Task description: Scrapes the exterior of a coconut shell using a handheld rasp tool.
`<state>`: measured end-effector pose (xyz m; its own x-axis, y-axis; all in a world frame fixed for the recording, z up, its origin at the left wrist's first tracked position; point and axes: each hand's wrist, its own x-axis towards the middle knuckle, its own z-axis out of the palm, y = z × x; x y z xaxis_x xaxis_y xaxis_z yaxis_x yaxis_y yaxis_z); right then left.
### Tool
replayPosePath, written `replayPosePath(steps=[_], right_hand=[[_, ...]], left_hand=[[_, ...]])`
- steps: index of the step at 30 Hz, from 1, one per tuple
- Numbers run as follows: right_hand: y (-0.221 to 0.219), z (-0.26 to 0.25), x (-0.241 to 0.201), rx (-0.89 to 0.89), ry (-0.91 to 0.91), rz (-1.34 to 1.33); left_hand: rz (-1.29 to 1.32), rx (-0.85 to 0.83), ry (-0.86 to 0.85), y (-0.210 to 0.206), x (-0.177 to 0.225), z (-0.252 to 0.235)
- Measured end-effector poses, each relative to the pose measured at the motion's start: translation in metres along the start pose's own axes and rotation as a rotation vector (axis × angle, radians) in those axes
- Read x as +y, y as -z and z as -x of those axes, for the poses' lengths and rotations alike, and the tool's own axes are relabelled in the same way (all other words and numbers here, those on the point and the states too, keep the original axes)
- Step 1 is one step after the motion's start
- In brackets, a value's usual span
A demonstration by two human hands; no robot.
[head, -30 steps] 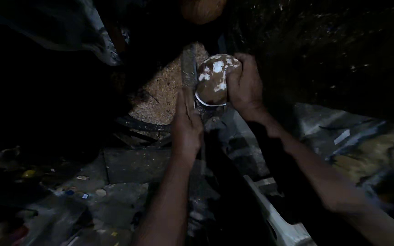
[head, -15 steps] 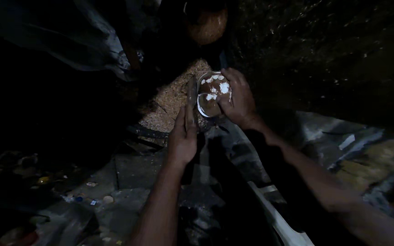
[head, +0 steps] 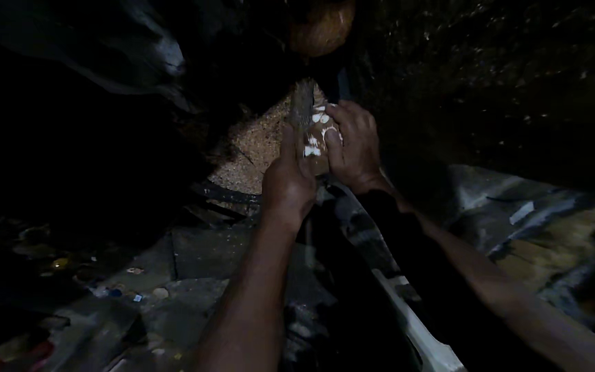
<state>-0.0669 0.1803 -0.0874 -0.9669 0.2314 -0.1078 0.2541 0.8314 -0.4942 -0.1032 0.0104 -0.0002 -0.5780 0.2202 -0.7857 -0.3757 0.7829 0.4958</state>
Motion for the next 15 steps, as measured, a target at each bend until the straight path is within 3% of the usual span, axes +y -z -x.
replayPosePath(steps=[3, 6, 11, 13, 15], right_hand=[[0.002, -0.005, 0.001, -0.011, -0.020, -0.016], [-0.002, 0.001, 0.000, 0.037, -0.008, -0.006], [-0.005, 0.004, -0.001, 0.029, 0.105, -0.007], [-0.002, 0.001, 0.003, 0.019, 0.078, -0.014], [-0.001, -0.008, -0.006, -0.006, -0.010, -0.005]], left_hand=[[0.170, 0.026, -0.025, -0.032, -0.030, 0.048], [-0.038, 0.012, -0.038, -0.033, -0.038, 0.077], [-0.128, -0.071, -0.025, 0.023, 0.008, -0.015], [-0.042, 0.005, -0.069, 0.004, 0.000, 0.010], [0.003, 0.098, -0.101, -0.038, -0.035, 0.054]])
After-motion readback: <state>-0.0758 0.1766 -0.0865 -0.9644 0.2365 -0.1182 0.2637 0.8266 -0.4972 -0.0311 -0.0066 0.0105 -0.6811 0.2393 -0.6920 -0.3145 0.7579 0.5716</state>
